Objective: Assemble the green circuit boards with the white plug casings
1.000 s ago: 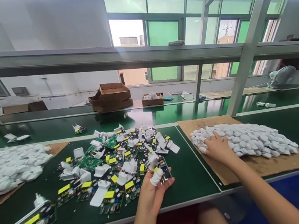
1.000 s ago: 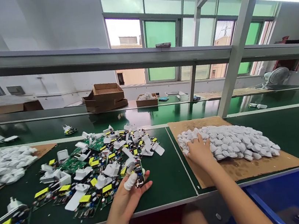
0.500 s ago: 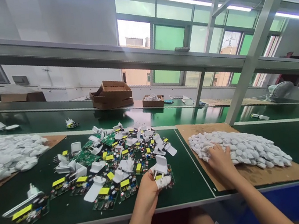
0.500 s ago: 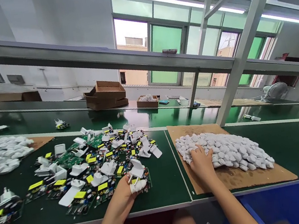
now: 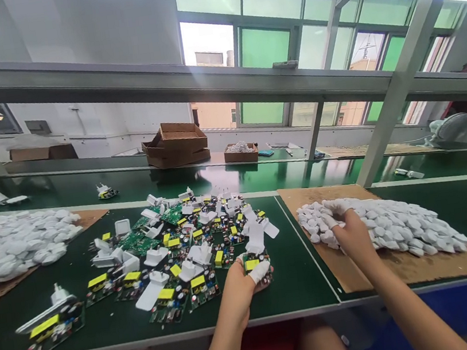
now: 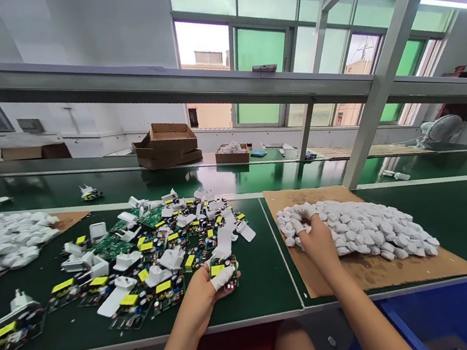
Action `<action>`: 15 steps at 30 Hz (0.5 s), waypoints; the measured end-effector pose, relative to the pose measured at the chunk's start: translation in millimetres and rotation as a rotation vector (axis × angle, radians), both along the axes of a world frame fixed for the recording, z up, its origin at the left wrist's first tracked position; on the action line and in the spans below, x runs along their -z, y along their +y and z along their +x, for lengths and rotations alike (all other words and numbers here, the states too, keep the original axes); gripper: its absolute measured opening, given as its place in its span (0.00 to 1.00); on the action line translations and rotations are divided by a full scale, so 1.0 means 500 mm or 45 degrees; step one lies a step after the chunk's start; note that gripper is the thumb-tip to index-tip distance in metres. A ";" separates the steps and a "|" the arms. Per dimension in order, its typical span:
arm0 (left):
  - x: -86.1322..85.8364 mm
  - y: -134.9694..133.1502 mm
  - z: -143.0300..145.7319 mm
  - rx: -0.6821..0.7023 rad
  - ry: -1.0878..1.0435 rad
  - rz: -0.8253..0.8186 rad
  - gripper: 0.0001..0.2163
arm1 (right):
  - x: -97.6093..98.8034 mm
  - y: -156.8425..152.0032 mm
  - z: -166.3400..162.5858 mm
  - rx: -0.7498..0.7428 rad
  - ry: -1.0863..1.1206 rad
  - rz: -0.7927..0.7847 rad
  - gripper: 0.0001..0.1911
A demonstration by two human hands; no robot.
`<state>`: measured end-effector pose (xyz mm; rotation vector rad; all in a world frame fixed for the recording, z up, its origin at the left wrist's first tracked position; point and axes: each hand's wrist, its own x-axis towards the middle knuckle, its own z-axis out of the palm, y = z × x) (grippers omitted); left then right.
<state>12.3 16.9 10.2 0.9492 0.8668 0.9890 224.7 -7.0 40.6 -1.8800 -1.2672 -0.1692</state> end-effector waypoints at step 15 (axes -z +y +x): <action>0.016 -0.003 -0.004 0.157 0.082 0.343 0.19 | 0.038 0.001 -0.179 -0.794 0.227 0.097 0.08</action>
